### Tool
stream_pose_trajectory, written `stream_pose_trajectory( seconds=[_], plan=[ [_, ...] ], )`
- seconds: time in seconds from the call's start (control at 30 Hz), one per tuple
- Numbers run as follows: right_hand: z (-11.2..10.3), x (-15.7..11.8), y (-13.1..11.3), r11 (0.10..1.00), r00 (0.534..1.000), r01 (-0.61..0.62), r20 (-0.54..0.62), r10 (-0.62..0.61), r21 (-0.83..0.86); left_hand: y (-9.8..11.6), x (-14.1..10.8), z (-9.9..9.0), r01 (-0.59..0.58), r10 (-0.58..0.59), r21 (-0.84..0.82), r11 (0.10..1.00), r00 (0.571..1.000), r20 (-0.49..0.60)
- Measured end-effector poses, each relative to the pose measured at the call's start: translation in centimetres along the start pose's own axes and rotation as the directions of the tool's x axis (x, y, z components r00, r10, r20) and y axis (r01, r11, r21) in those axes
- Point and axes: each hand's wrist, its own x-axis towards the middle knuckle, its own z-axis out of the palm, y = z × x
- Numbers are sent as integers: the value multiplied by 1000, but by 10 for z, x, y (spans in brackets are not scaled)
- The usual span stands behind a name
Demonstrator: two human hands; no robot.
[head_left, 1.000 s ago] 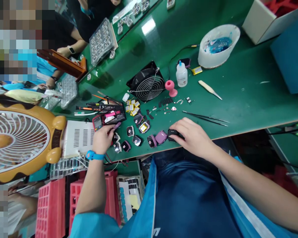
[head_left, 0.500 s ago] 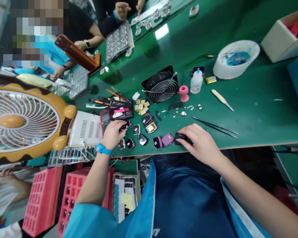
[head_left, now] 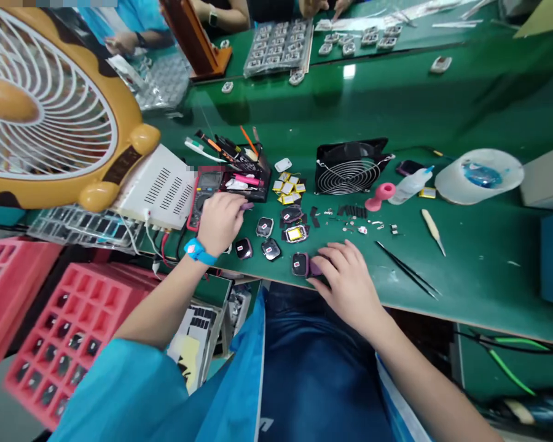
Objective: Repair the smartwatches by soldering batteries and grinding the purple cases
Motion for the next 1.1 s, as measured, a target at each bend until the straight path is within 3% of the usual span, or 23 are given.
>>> stream_pose_trajectory(
  seconds=[0.07,0.13,0.2,0.3,0.37,0.43,0.63,0.73,0.9,1.0,1.1],
  plan=[
    [2,3,0,999,997,52,53,-51,-9,10,-13,-12,85,-98,-101,991,986,-136],
    [0,4,4,993,990,118,83,-117,-8,26,-31,-20,165,-224,-282,945,956,-189],
    [-5,4,10,981,977,192,101,-188,-32,44,-51,-22,205,-283,-511,835,956,-78],
    [-13,8,20,961,958,273,108,-266,-54,72,-77,-12,240,-173,-707,665,971,167],
    [-15,11,26,962,961,270,76,-266,-44,88,-87,-3,218,-121,-698,682,975,187],
    [-14,14,32,972,973,232,25,-231,-39,98,-92,5,159,-103,-623,766,987,124],
    [-10,19,43,985,992,123,-22,-126,-119,104,-87,17,-33,29,-350,936,999,-17],
    [-9,19,44,987,998,59,-11,-61,-148,102,-83,19,-109,94,-269,957,993,-67],
    [-7,24,33,996,991,-45,-121,55,78,93,-81,19,-125,108,-204,971,990,-92],
    [-6,26,24,966,982,-142,-94,165,216,87,-82,21,-154,137,-196,969,986,-99],
    [-6,24,21,981,986,-149,-59,157,124,81,-83,21,-177,149,-216,960,979,-137]
  ],
)
